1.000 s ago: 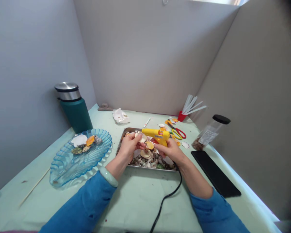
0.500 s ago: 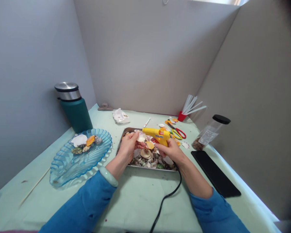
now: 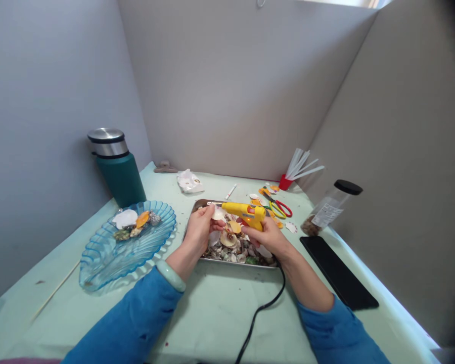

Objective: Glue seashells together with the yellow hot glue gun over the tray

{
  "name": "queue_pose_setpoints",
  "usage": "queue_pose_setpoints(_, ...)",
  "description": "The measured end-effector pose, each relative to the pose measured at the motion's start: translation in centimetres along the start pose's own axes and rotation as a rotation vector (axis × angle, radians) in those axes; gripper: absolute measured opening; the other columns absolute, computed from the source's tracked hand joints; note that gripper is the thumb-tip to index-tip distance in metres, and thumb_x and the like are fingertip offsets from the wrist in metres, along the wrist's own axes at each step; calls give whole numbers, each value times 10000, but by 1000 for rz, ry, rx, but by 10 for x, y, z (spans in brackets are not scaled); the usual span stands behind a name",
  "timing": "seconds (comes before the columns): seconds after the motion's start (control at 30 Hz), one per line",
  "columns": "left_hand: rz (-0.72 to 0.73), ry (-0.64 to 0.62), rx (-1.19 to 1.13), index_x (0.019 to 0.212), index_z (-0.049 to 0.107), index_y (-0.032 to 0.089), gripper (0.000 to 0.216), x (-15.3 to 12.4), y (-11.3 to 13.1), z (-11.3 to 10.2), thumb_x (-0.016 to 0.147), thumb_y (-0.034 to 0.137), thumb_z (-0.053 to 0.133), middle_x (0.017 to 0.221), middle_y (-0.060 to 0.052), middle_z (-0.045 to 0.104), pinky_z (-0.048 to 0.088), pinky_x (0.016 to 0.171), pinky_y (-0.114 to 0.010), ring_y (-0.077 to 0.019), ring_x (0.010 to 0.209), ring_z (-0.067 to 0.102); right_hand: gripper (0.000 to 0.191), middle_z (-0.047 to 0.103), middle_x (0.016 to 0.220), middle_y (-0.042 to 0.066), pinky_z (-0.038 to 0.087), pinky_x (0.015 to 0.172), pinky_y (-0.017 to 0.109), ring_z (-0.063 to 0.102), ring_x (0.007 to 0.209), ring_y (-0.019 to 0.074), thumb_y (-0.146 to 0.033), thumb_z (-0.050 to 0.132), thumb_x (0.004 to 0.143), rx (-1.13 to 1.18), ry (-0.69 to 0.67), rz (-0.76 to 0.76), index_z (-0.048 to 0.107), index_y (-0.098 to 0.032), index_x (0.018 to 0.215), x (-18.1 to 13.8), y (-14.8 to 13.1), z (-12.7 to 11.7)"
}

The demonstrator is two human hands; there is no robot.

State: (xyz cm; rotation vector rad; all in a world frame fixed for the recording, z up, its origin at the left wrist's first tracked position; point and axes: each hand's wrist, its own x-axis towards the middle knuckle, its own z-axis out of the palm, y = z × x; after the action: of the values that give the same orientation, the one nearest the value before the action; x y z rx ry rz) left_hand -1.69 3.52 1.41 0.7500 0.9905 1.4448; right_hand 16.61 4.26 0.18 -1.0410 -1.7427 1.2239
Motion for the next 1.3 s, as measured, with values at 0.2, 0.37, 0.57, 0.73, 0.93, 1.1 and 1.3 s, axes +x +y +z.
queue_pose_setpoints(0.2,-5,45,14,774,522,116,157,0,1,1,846,255,507,494,-18,594,450,431,-171,-93,408,563,316,414,425,-78,281,386,189,351,359,59,-354,614,745,24,19,-8,609,-126,963,-2,-6,1)
queue_pose_setpoints(0.37,-2,56,22,777,509,122,150,0,2,0,851,251,497,473,-21,589,444,425,-169,-97,401,556,320,412,405,-78,280,389,190,347,356,60,-346,620,742,20,41,-4,609,-118,966,-2,-8,1)
queue_pose_setpoints(0.57,12,13,1,770,527,118,154,3,-2,-2,826,261,532,523,-13,601,456,432,-177,-97,422,573,299,414,413,-78,282,388,189,352,355,59,-342,615,752,20,33,-14,611,-125,957,-1,-5,1)
queue_pose_setpoints(0.73,-6,-37,20,782,550,103,174,0,-1,0,819,273,543,511,-23,595,446,423,-173,-92,407,557,297,408,413,-84,284,390,189,351,353,59,-336,613,755,28,16,-36,606,-133,972,-1,-3,1)
queue_pose_setpoints(0.93,7,-36,41,790,554,102,177,-2,0,1,805,279,562,508,-20,592,436,417,-170,-95,411,559,312,414,407,-81,281,387,189,354,353,60,-348,616,747,21,43,-28,606,-122,961,-1,-6,1)
queue_pose_setpoints(1.1,23,-31,66,788,556,104,176,-3,1,2,806,279,556,502,-15,591,436,418,-169,-94,409,555,321,416,409,-79,280,385,191,357,354,62,-353,611,749,18,39,-25,602,-121,970,-2,-8,1)
queue_pose_setpoints(1.3,28,-46,82,780,562,112,219,-3,-1,2,781,329,589,506,-14,592,441,420,-176,-99,415,560,329,418,411,-79,286,390,196,360,357,67,-365,612,745,19,29,-31,597,-129,974,-3,-9,1)
